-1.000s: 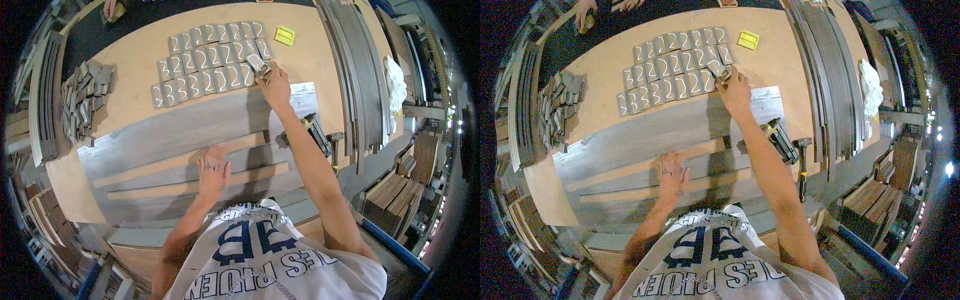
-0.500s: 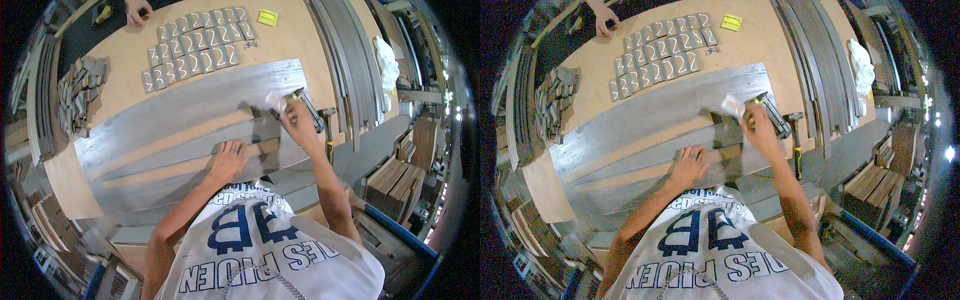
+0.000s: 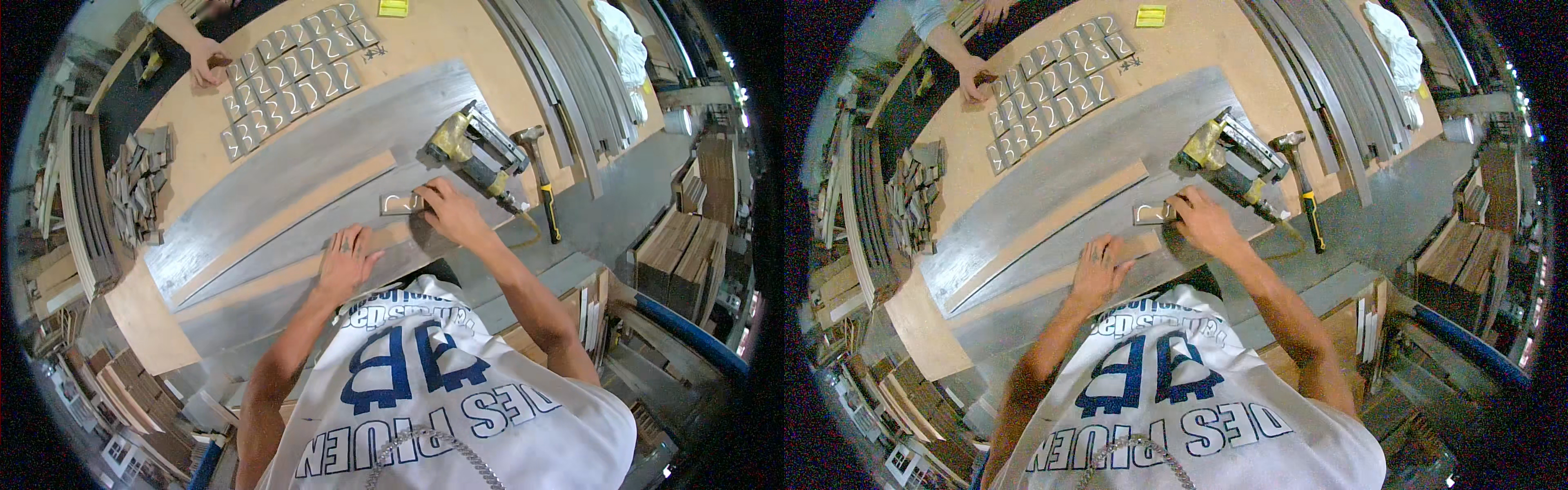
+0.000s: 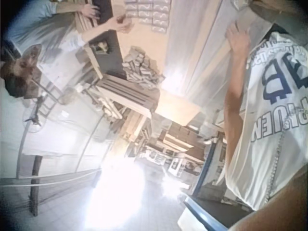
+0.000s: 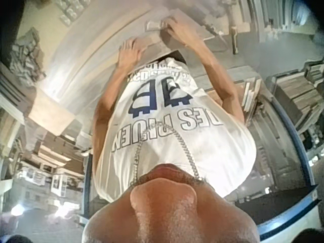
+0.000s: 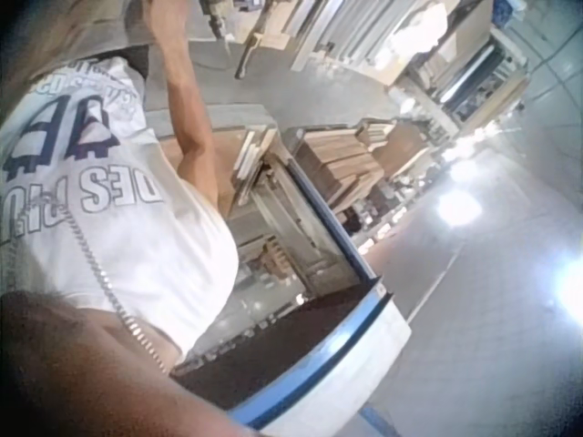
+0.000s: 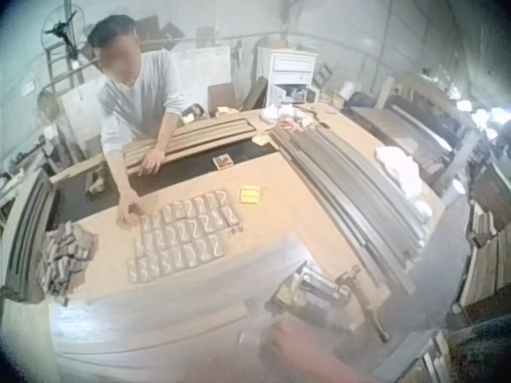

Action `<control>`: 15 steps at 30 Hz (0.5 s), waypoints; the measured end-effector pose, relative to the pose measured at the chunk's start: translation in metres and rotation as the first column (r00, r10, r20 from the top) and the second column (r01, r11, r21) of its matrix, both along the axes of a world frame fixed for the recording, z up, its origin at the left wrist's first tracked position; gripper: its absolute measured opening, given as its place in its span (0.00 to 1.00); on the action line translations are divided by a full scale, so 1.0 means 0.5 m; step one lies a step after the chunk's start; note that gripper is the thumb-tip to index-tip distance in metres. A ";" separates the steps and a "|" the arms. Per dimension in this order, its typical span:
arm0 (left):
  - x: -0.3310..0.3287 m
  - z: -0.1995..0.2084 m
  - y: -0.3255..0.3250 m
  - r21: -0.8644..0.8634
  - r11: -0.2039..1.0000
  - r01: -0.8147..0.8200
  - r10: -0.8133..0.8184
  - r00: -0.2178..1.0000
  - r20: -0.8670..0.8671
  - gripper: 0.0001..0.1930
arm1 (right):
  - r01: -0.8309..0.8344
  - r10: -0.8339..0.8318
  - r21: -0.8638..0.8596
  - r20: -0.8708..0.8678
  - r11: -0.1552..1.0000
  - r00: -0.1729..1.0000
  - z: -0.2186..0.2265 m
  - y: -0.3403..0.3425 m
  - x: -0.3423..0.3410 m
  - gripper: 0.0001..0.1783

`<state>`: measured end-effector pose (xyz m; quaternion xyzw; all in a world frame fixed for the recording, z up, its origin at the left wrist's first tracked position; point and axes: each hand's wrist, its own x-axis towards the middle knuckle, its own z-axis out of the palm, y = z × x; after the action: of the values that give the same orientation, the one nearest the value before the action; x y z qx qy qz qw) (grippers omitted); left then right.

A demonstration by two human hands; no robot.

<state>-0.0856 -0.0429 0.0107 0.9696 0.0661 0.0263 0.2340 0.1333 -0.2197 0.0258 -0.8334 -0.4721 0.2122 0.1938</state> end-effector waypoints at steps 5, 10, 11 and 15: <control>0.043 0.025 0.011 -0.046 0.999 0.025 -0.026 1.000 -0.017 0.32 | -0.128 0.128 0.003 -0.030 0.992 0.991 0.005 0.007 -0.009 0.29; 0.050 0.001 0.006 -0.033 0.998 0.056 -0.055 0.998 0.031 0.30 | -0.130 0.134 0.052 -0.063 0.990 0.989 0.015 0.011 -0.004 0.29; 0.051 -0.006 0.004 -0.036 0.998 0.043 -0.043 0.999 0.013 0.30 | -0.125 0.128 0.050 -0.065 0.991 0.990 0.015 0.010 -0.003 0.29; 0.074 0.003 -0.004 -0.022 1.000 -0.005 0.005 1.000 -0.031 0.29 | -0.135 0.138 0.047 -0.073 0.990 0.988 0.012 0.008 0.005 0.29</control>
<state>-0.0485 -0.0450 0.0122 0.9671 0.0724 0.0112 0.2437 0.1359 -0.2155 0.0316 -0.7862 -0.5246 0.2466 0.2142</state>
